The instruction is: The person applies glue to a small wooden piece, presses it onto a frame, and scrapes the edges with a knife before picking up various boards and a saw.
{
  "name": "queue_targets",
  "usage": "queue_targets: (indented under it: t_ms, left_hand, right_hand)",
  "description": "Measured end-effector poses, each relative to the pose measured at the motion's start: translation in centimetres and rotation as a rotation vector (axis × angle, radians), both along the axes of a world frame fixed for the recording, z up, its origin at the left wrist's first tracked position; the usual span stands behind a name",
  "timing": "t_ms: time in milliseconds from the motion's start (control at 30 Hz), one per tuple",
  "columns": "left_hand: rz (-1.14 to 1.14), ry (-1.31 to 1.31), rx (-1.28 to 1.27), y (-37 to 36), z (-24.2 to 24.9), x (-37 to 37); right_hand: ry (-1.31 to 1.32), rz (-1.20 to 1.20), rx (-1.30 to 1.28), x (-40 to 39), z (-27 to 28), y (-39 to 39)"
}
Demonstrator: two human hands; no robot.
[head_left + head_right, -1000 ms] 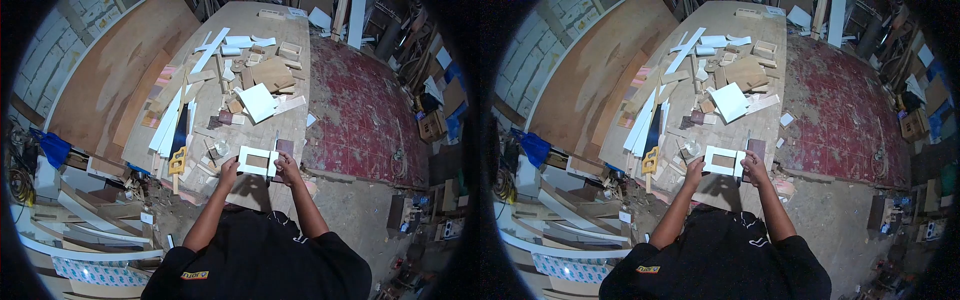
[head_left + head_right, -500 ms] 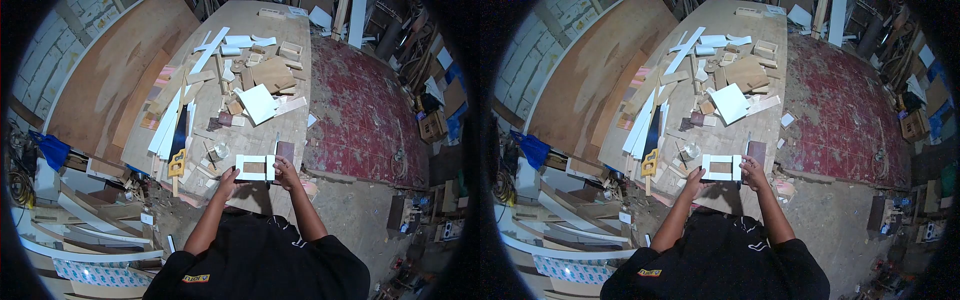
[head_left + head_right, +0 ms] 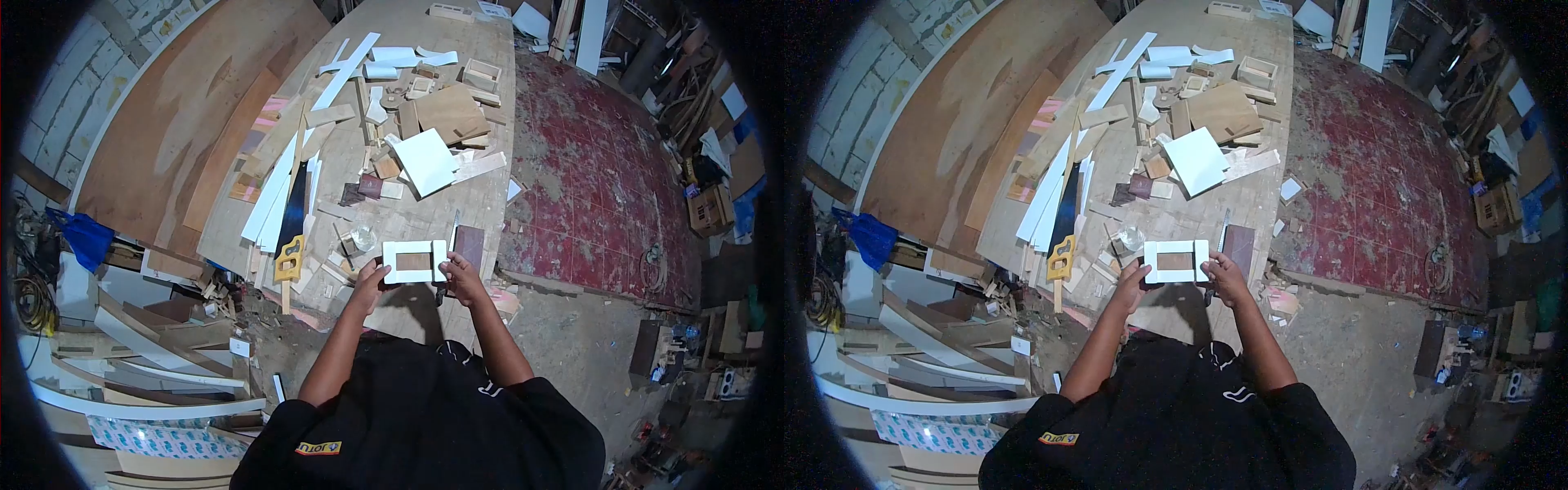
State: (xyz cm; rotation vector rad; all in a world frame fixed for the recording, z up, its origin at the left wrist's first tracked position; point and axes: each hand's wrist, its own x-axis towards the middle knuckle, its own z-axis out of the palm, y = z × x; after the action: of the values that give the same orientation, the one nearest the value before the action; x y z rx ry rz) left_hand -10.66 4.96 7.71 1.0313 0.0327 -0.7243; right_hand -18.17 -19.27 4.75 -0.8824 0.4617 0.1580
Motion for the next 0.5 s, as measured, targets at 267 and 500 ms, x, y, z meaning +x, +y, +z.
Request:
queue_targets:
  t_ms: [267,500]
  left_hand:
    - [-0.005,-0.081,0.124,0.5,-1.7,1.1]
    - [-0.191,-0.098,0.212,0.7,-0.2,0.0]
  right_hand:
    - [0.035,0.006,-0.093,1.1,0.4,0.2]
    - [0.071,-0.033,-0.09,2.1,0.1,-0.6]
